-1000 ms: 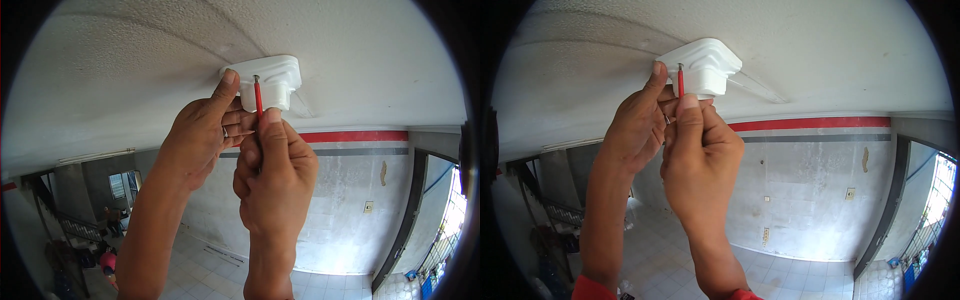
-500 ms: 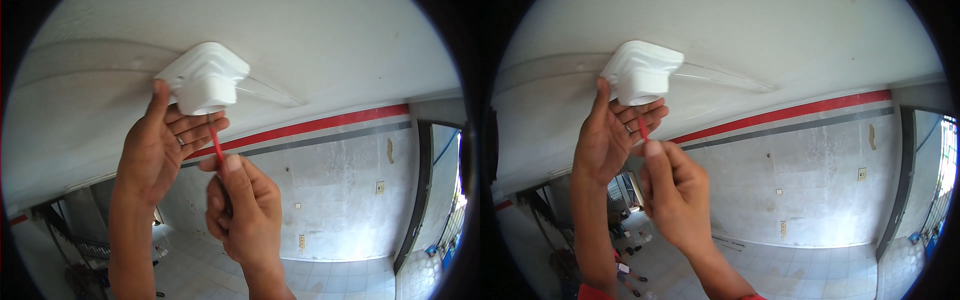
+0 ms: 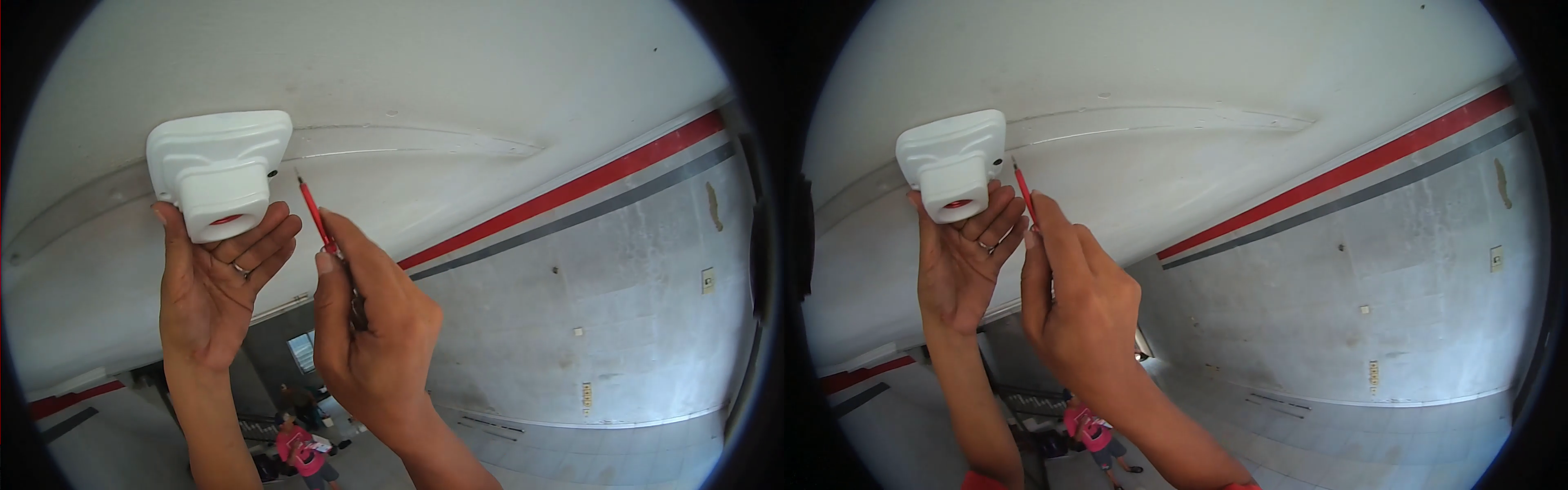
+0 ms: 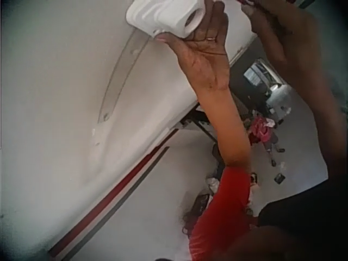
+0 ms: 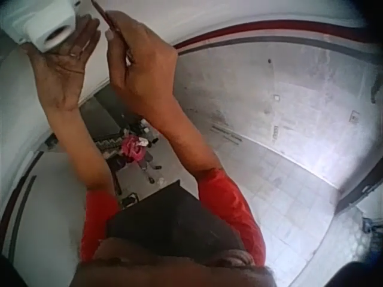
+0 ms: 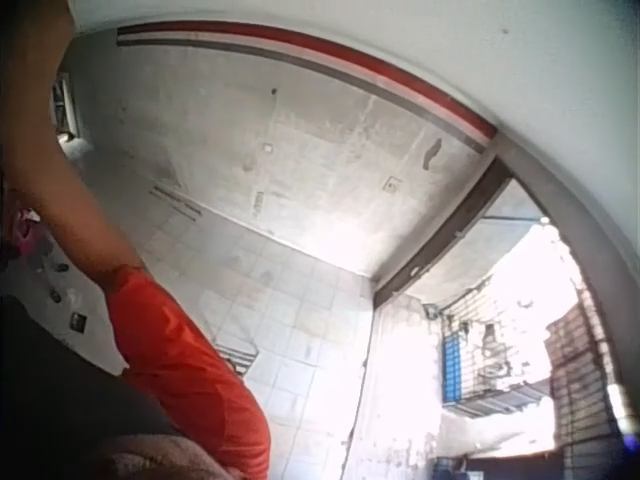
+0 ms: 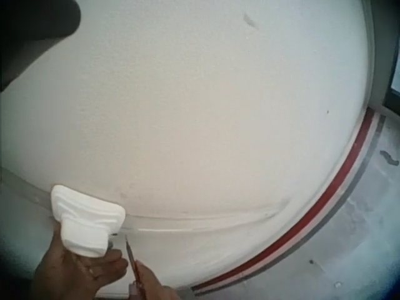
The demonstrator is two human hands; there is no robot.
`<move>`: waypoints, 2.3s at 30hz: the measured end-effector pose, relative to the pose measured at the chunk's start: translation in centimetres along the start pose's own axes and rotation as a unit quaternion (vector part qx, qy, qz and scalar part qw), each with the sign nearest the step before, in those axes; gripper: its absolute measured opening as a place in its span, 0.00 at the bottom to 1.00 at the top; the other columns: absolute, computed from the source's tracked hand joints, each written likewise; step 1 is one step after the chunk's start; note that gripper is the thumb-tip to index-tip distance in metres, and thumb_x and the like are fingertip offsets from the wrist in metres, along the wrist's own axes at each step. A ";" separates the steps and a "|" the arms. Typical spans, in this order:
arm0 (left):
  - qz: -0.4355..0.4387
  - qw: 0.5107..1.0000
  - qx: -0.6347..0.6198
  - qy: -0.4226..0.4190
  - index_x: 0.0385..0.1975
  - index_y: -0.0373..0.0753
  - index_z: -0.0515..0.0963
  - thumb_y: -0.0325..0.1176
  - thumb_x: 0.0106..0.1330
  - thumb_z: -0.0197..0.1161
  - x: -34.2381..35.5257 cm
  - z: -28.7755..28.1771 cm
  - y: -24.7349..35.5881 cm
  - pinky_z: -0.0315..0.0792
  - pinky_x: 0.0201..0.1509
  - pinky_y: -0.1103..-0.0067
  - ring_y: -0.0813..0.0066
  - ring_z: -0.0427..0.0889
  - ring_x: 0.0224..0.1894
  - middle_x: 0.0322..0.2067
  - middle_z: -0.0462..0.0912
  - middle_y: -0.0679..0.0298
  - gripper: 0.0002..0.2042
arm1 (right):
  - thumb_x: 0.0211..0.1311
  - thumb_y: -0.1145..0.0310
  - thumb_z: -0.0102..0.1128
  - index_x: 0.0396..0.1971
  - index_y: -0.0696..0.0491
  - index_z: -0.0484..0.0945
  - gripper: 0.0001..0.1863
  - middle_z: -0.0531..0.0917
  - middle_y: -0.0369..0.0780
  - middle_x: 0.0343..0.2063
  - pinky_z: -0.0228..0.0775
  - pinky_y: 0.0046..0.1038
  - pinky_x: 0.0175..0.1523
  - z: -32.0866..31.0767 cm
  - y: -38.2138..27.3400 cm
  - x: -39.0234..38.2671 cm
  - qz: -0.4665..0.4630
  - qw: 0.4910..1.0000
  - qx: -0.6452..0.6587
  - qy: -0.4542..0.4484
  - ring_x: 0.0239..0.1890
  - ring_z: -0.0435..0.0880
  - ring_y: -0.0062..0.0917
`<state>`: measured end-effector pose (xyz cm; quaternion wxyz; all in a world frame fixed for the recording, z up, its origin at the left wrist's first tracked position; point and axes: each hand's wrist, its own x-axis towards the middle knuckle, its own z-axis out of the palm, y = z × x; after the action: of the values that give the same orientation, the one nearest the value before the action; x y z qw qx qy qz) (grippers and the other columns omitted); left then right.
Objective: Fixing a light fixture on the ceiling using a screwdriver and installing a light bulb.
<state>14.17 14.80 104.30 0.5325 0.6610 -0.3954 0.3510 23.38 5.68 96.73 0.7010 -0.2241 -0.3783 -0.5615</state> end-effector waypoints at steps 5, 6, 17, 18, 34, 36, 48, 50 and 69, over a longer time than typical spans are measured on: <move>0.008 0.999 -0.045 0.009 0.59 0.25 0.59 0.60 0.70 0.34 -0.4 1.3 -0.3 0.66 0.63 0.60 0.48 0.73 0.56 0.50 0.72 0.36 0.37 | 0.55 0.83 0.56 0.47 0.61 0.77 0.17 0.71 0.37 0.16 0.56 0.20 0.19 0.5 0.5 -0.2 0.001 0.998 0.062 0.009 0.14 0.64 0.18; 0.011 0.997 -0.071 0.014 0.59 0.24 0.57 0.59 0.70 0.34 -0.5 1.3 -0.3 0.64 0.65 0.59 0.46 0.70 0.59 0.52 0.70 0.34 0.37 | 0.55 0.83 0.56 0.47 0.61 0.77 0.17 0.71 0.37 0.16 0.56 0.20 0.19 0.6 0.6 -0.3 0.004 0.998 0.069 0.009 0.14 0.64 0.18; 0.020 0.997 -0.069 -0.020 0.63 0.26 0.50 0.55 0.72 0.35 -0.9 0.8 -0.4 0.62 0.65 0.58 0.49 0.62 0.64 0.58 0.64 0.38 0.35 | 0.52 0.85 0.58 0.50 0.61 0.76 0.21 0.72 0.37 0.18 0.58 0.21 0.18 1.7 1.6 -0.4 -0.028 0.997 0.076 0.003 0.14 0.64 0.18; 0.014 0.999 -0.041 -0.030 0.64 0.28 0.50 0.54 0.72 0.34 -0.9 0.6 -0.3 0.66 0.64 0.59 0.55 0.62 0.65 0.60 0.63 0.42 0.34 | 0.52 0.85 0.58 0.50 0.61 0.76 0.21 0.72 0.37 0.18 0.58 0.21 0.18 1.8 1.7 -0.5 -0.029 0.997 0.076 0.003 0.14 0.64 0.18; 0.029 0.992 -0.122 -0.019 0.63 0.28 0.53 0.58 0.71 0.33 -0.7 0.8 -0.5 0.68 0.61 0.60 0.47 0.66 0.62 0.54 0.69 0.36 0.35 | 0.52 0.83 0.58 0.51 0.62 0.74 0.23 0.72 0.38 0.19 0.64 0.24 0.20 2.5 0.4 -0.8 -0.039 0.999 0.013 0.002 0.15 0.67 0.21; 0.012 0.993 -0.114 -0.006 0.62 0.27 0.55 0.58 0.71 0.33 -0.7 1.0 -0.2 0.70 0.60 0.61 0.47 0.66 0.61 0.53 0.71 0.37 0.36 | 0.54 0.83 0.57 0.51 0.63 0.74 0.21 0.72 0.39 0.19 0.65 0.24 0.20 2.7 0.1 -0.8 -0.024 1.000 0.013 -0.010 0.15 0.68 0.20; 0.016 0.996 -0.085 -0.007 0.62 0.29 0.55 0.59 0.70 0.33 -0.8 1.2 -0.2 0.67 0.62 0.61 0.50 0.66 0.62 0.51 0.75 0.42 0.36 | 0.71 0.62 0.46 0.51 0.58 0.73 0.17 0.67 0.29 0.18 0.50 0.14 0.14 -0.1 -0.9 0.8 0.490 0.451 0.735 -0.129 0.14 0.61 0.09; 0.023 0.995 -0.098 0.006 0.62 0.29 0.55 0.59 0.70 0.33 -0.8 1.6 -0.5 0.67 0.62 0.61 0.50 0.67 0.61 0.51 0.74 0.41 0.36 | 0.70 0.64 0.48 0.47 0.59 0.74 0.15 0.72 0.33 0.19 0.58 0.20 0.16 -0.3 -0.3 0.9 0.479 0.400 0.767 -0.149 0.16 0.67 0.14; -0.016 0.994 -0.065 -0.087 0.62 0.29 0.56 0.60 0.69 0.36 -0.3 1.2 -0.6 0.71 0.59 0.62 0.55 0.60 0.66 0.57 0.70 0.46 0.37 | 0.71 0.61 0.46 0.41 0.58 0.77 0.16 0.70 0.30 0.21 0.50 0.15 0.14 -2.4 -0.6 2.4 0.506 0.569 0.630 -0.157 0.14 0.60 0.09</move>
<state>14.57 13.73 103.54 0.5432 0.6594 -0.4518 0.2570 23.70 2.23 97.05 0.7643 0.0348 -0.5653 0.3084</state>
